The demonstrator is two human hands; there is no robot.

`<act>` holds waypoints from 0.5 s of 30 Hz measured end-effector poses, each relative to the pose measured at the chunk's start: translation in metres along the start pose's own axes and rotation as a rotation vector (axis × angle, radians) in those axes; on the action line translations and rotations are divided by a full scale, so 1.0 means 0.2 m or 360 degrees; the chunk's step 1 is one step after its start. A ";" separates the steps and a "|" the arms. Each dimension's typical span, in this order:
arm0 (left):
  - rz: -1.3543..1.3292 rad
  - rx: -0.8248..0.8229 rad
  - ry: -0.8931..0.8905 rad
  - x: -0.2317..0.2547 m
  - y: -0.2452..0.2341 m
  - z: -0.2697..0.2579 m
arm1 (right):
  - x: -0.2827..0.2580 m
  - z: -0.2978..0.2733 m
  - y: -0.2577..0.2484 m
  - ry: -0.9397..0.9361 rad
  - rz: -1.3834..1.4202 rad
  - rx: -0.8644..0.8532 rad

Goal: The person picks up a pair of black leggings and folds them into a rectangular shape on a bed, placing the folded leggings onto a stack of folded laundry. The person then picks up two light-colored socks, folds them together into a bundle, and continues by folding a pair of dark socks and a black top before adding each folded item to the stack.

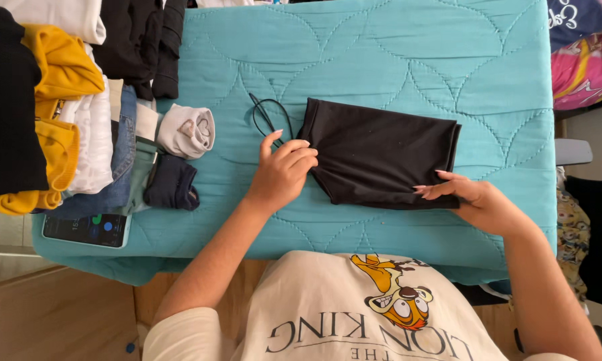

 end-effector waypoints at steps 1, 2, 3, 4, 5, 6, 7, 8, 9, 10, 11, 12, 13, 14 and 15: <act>0.0107 0.0001 -0.0034 0.02 -0.02 -0.01 | 0.01 -0.02 0.02 0.0115 0.0053 0.0048; 0.0106 0.0002 -0.0044 0.05 -0.02 0.01 | 0.03 -0.02 0.02 0.0119 0.0051 0.0039; 0.0119 0.0000 0.0002 0.08 -0.03 0.02 | 0.04 -0.02 0.02 0.0233 -0.0060 0.0168; 0.0138 0.0004 0.0055 0.09 -0.03 0.04 | 0.06 -0.01 0.01 0.0337 -0.0175 0.0303; 0.0143 0.0010 0.0053 0.11 -0.01 0.04 | 0.04 0.00 0.01 0.0332 -0.0180 0.0301; -0.0068 0.0018 0.0044 0.12 0.01 0.04 | 0.02 0.02 0.01 0.0429 -0.0133 0.0421; -0.0278 0.0027 0.0037 0.14 0.04 0.05 | 0.01 0.04 0.01 0.0525 -0.0083 0.0541; -0.0274 0.0031 0.0036 0.14 0.07 0.08 | 0.00 0.05 0.01 0.0521 -0.0087 0.0539; -0.0358 -0.0017 -0.0185 0.13 0.11 0.10 | -0.01 0.07 0.01 0.0476 -0.0033 0.0713; -0.0443 -0.0066 -0.0413 0.13 0.15 0.12 | -0.02 0.08 0.01 0.0433 0.0023 0.0881; -0.0441 -0.0063 -0.0420 0.13 0.20 0.14 | -0.05 0.09 0.03 0.0432 0.0021 0.0873; -0.0264 -0.0071 -0.0579 0.12 0.25 0.17 | -0.09 0.11 0.03 0.0471 0.0032 0.1009; -0.0086 -0.0080 -0.0738 0.11 0.30 0.20 | -0.12 0.13 0.04 0.0510 0.0044 0.1145; -0.0087 -0.0073 -0.0742 0.11 0.32 0.21 | -0.13 0.16 0.05 0.0507 0.0036 0.1141; 0.0086 -0.0070 -0.0740 0.10 0.34 0.22 | -0.13 0.18 0.06 0.0665 -0.0147 0.1247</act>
Point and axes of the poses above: each hand's wrist, its own z-axis towards the middle knuckle, its own y-axis out of the palm, x = y × z, the point moved 1 cm from there along z, towards the middle knuckle, and after that the axes turned 10 degrees about z, right-handed, at the moved point
